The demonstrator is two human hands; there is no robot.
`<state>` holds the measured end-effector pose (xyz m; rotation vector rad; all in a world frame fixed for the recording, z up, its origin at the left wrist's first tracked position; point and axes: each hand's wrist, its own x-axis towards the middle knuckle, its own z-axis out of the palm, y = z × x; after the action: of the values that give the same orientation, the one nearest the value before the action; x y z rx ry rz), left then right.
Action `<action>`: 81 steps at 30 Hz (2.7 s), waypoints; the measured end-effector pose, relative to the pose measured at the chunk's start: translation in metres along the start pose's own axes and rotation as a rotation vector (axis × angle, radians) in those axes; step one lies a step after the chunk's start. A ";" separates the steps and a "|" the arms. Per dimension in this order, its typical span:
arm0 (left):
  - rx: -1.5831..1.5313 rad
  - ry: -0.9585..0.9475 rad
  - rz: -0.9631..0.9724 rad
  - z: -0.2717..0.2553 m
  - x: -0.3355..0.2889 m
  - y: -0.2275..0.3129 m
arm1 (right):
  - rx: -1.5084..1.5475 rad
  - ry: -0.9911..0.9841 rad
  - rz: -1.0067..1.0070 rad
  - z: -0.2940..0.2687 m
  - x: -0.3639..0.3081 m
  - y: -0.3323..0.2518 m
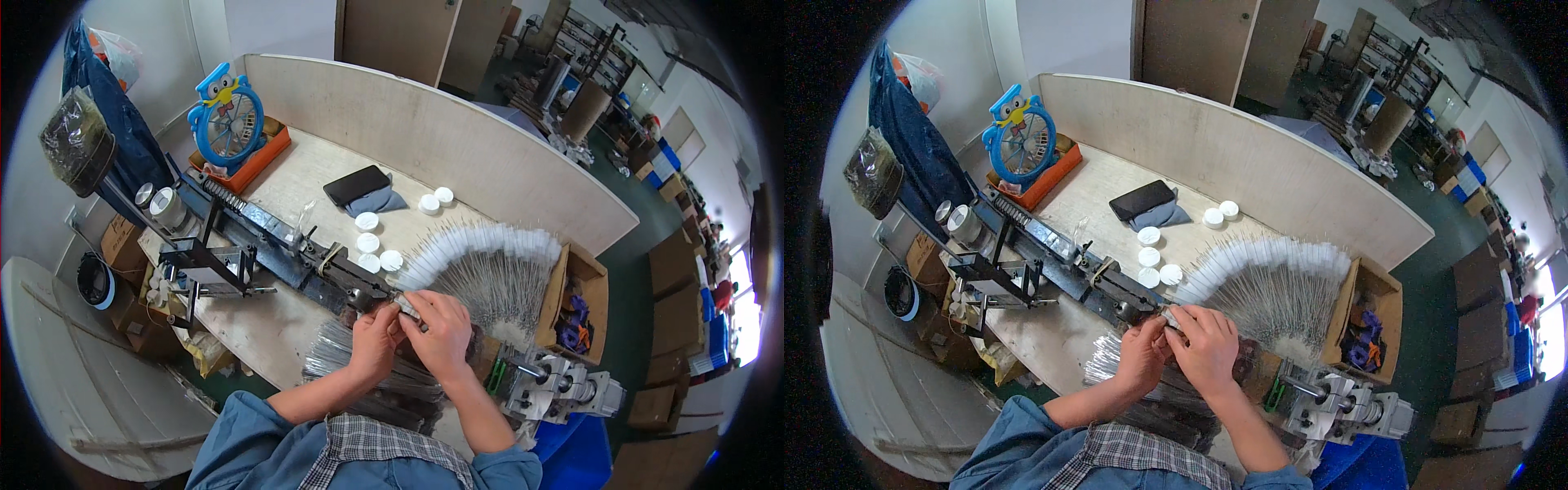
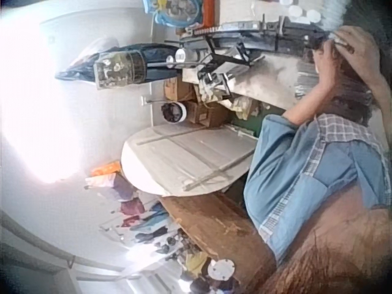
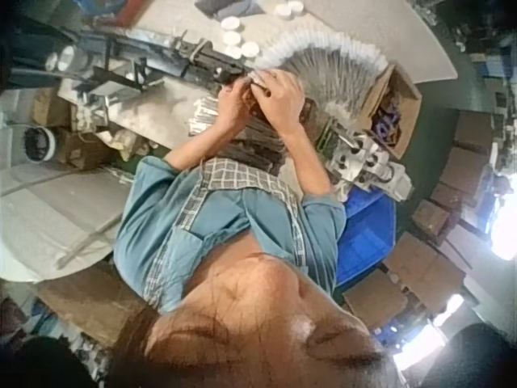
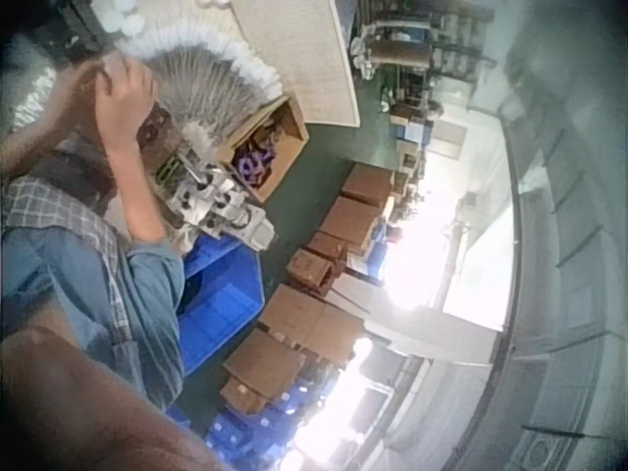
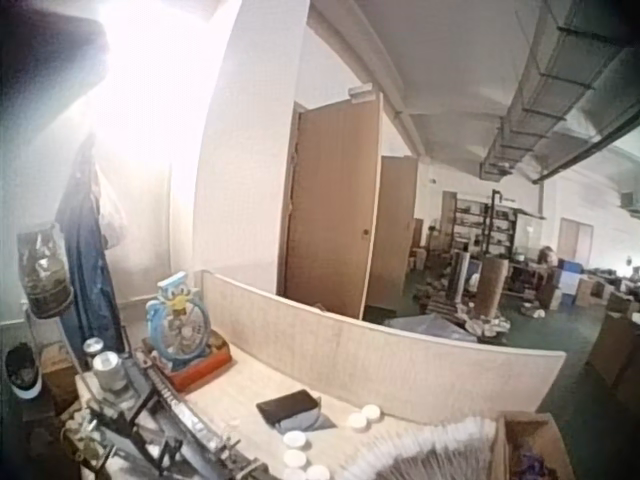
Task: The person assembles small plastic tubes and white caps using a manual press machine.
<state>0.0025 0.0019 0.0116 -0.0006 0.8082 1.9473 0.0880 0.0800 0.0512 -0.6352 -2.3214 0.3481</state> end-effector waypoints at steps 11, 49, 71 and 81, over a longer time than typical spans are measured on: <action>0.006 -0.005 -0.017 -0.004 0.002 0.000 | -0.020 -0.021 -0.016 -0.003 -0.008 0.005; 0.390 -0.028 -0.208 -0.003 -0.018 0.011 | 0.067 -0.180 0.135 -0.069 -0.053 0.013; 0.246 0.824 0.630 -0.325 -0.016 0.203 | -0.088 -0.511 0.300 -0.075 -0.085 0.018; 0.422 -0.021 -0.071 -0.082 -0.010 0.031 | -0.134 -0.612 0.170 -0.080 -0.088 0.016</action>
<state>-0.0438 -0.0591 -0.0327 0.2397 1.1752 1.6765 0.2051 0.0523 0.0534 -0.8901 -2.8969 0.5259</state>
